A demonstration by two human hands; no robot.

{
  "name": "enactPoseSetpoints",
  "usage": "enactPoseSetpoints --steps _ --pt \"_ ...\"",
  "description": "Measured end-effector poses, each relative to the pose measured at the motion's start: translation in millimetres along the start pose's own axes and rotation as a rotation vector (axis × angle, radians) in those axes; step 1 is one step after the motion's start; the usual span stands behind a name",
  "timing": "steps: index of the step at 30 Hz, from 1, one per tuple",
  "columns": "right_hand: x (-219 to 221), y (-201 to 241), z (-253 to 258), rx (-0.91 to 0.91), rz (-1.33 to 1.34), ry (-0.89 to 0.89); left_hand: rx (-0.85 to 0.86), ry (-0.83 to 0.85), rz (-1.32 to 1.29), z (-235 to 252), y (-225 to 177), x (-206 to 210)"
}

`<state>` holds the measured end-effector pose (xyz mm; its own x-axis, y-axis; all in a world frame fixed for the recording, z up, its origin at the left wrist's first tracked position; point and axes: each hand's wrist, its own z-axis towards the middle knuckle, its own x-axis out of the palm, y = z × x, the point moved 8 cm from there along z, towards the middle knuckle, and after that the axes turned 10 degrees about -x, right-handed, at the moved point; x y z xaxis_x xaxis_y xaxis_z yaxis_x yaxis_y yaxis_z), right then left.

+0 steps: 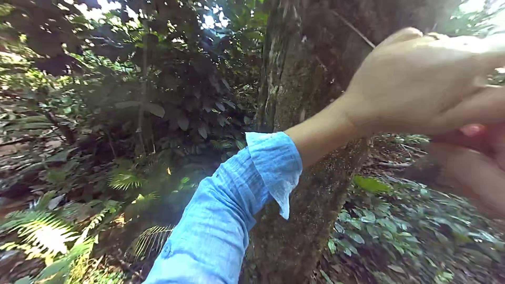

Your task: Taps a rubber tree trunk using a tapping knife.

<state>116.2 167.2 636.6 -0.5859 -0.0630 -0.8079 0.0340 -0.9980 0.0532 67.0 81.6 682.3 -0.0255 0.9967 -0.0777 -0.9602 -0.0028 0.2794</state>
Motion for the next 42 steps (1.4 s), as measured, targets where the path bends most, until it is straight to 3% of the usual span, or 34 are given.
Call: enactPoseSetpoints --steps 4,8,13,18,23,28,33,37,42 --pt "11 14 45 -0.306 -0.064 -0.163 0.091 0.04 0.015 14 48 -3" --pt "22 25 71 -0.219 0.067 -0.03 0.01 -0.025 0.024 19 87 -10" --pt "26 10 32 -0.272 -0.08 -0.05 0.043 0.048 0.059 1 51 6" --pt "38 -1 70 -0.282 0.054 -0.047 0.048 0.062 0.149 10 83 13" --pt "47 -22 31 -0.265 -0.021 -0.023 0.041 0.094 0.178 -11 45 30" --pt "36 -18 78 -0.291 0.035 0.012 0.019 0.095 0.27 14 85 25" --pt "62 -34 65 -0.313 0.088 0.022 0.038 0.113 0.344 -9 69 39" --pt "58 -33 80 -0.31 0.067 0.093 0.007 0.133 0.406 0 84 37" --pt "45 -69 58 -0.499 0.035 0.019 -0.107 0.106 0.414 -1 56 65"
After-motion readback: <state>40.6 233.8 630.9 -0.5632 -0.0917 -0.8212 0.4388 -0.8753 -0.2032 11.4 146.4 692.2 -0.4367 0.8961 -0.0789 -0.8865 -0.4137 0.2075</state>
